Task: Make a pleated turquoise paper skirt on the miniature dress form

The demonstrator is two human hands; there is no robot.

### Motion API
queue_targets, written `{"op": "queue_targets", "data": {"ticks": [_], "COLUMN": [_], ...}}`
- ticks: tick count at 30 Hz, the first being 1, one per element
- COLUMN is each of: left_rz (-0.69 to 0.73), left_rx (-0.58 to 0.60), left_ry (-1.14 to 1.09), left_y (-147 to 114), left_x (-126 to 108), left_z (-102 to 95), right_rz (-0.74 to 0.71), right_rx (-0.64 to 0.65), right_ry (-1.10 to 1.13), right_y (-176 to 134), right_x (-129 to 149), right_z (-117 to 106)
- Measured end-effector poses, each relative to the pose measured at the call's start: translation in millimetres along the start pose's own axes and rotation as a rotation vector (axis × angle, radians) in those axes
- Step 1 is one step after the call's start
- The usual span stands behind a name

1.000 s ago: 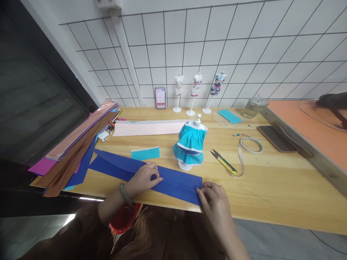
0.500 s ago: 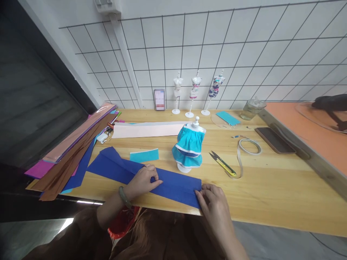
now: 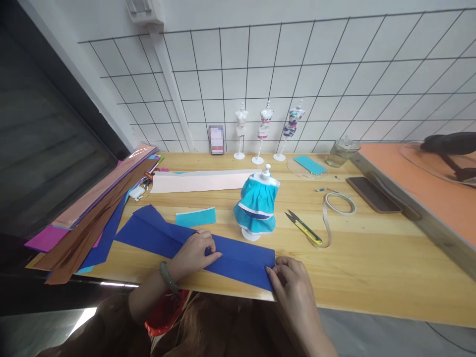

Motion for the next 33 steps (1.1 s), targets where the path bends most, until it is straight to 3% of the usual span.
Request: {"op": "queue_targets", "data": {"ticks": [33], "left_rz": [-0.060], "left_rx": [-0.007], "left_ry": [0.032], "left_y": [0.5], "left_x": [-1.8], "left_z": [2.1], "right_rz": [0.056], "right_rx": [0.041], "right_ry": [0.022], "right_y": [0.3], "right_x": [0.1], "right_z": [-0.9]}}
Point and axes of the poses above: each hand's wrist, its own y-axis towards the middle knuckle, its own z-axis out of the palm, x = y × z, the point moved 6 cm from there along y, towards the middle knuckle
